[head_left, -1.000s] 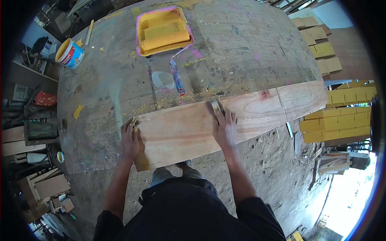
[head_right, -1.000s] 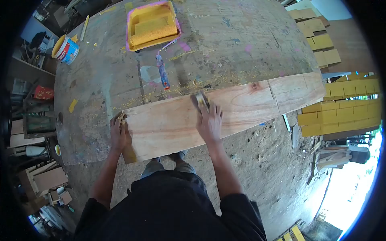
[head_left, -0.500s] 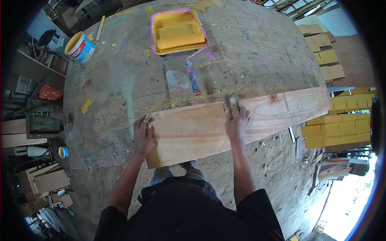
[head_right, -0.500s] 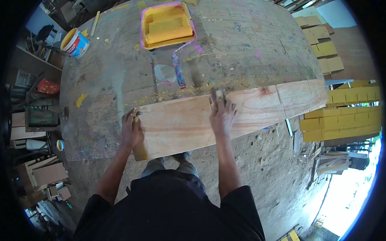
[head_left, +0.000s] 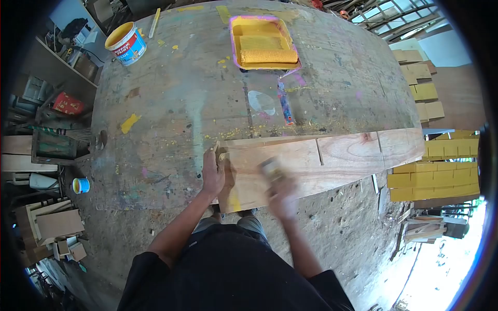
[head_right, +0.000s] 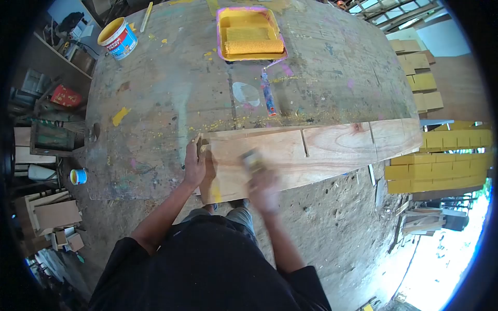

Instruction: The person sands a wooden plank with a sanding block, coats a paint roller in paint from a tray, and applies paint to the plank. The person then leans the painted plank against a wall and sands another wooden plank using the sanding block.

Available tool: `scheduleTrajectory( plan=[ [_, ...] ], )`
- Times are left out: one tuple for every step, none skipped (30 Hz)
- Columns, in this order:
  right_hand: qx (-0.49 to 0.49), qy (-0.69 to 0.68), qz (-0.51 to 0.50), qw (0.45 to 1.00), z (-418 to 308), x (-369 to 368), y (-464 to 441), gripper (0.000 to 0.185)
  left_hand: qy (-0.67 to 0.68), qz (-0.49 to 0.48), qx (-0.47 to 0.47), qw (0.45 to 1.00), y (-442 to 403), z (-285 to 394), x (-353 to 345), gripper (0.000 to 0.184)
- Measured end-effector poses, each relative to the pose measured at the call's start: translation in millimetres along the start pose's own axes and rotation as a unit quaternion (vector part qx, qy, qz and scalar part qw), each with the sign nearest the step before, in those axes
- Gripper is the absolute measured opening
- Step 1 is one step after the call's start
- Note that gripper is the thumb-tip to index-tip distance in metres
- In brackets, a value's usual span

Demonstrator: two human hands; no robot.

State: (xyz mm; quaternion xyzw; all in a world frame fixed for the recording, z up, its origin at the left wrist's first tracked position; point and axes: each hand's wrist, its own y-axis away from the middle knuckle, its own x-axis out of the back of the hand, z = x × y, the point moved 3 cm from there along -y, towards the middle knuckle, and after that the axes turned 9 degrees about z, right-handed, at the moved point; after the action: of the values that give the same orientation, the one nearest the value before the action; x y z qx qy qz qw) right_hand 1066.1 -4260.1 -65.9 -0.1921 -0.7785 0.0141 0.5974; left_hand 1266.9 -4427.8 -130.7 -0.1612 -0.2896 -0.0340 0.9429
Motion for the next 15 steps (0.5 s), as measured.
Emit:
scheduleTrajectory(
  plan=[
    [0.052, 0.001, -0.036, 0.998, -46, 4, 9, 0.036, 0.071, 0.0, 0.025, 0.997, -2, 1, 6, 0.046],
    [0.049, 0.0, -0.038, 0.998, -39, 0, 11, 0.036, 0.139, -0.002, 0.049, 0.989, -2, 1, 14, 0.047],
    [0.077, 0.007, 0.017, 0.997, -18, -3, 11, 0.035, 0.135, -0.005, 0.05, 0.99, -5, 1, 22, 0.047],
    [0.105, 0.013, 0.071, 0.992, 10, -7, 12, 0.034, 0.141, -0.008, 0.071, 0.987, -5, -3, 30, 0.047],
    [0.022, 0.05, 0.057, 0.997, 66, -10, 8, 0.029, 0.147, -0.01, 0.092, 0.985, -3, -11, 40, 0.047],
    [-0.038, 0.095, 0.085, 0.991, 90, 16, -19, 0.025, 0.142, -0.011, 0.094, 0.985, -1, -20, 50, 0.047],
    [-0.026, 0.137, 0.166, 0.976, 108, 37, -39, 0.025, 0.219, -0.058, 0.173, 0.958, 3, -35, 56, 0.048],
    [-0.024, 0.135, 0.165, 0.977, 101, 32, -42, 0.025, 0.294, -0.1, 0.25, 0.917, 9, -47, 59, 0.049],
    [-0.054, 0.104, 0.156, 0.981, 92, 26, -43, 0.026, 0.292, -0.098, 0.252, 0.917, 13, -54, 64, 0.049],
    [-0.082, 0.073, 0.15, 0.983, 81, 20, -46, 0.028, 0.361, -0.106, 0.323, 0.868, 17, -64, 63, 0.054],
    [-0.037, 0.054, 0.136, 0.989, 26, 4, -40, 0.027, 0.427, -0.114, 0.39, 0.808, 20, -70, 62, 0.06],
    [0.016, 0.051, 0.09, 0.994, -19, -28, -14, 0.03, 0.429, -0.112, 0.389, 0.808, 18, -65, 70, 0.06],
    [0.077, 0.024, 0.049, 0.996, -74, -37, -6, 0.037, 0.499, -0.143, 0.423, 0.743, 14, -52, 78, 0.065],
    [0.134, -0.009, 0.004, 0.991, -131, -46, 2, 0.045, 0.564, -0.173, 0.451, 0.67, 12, -44, 84, 0.07],
    [0.115, -0.101, -0.059, 0.987, -152, -40, -7, 0.053, 0.564, -0.172, 0.449, 0.671, 11, -48, 86, 0.07]
  ],
)
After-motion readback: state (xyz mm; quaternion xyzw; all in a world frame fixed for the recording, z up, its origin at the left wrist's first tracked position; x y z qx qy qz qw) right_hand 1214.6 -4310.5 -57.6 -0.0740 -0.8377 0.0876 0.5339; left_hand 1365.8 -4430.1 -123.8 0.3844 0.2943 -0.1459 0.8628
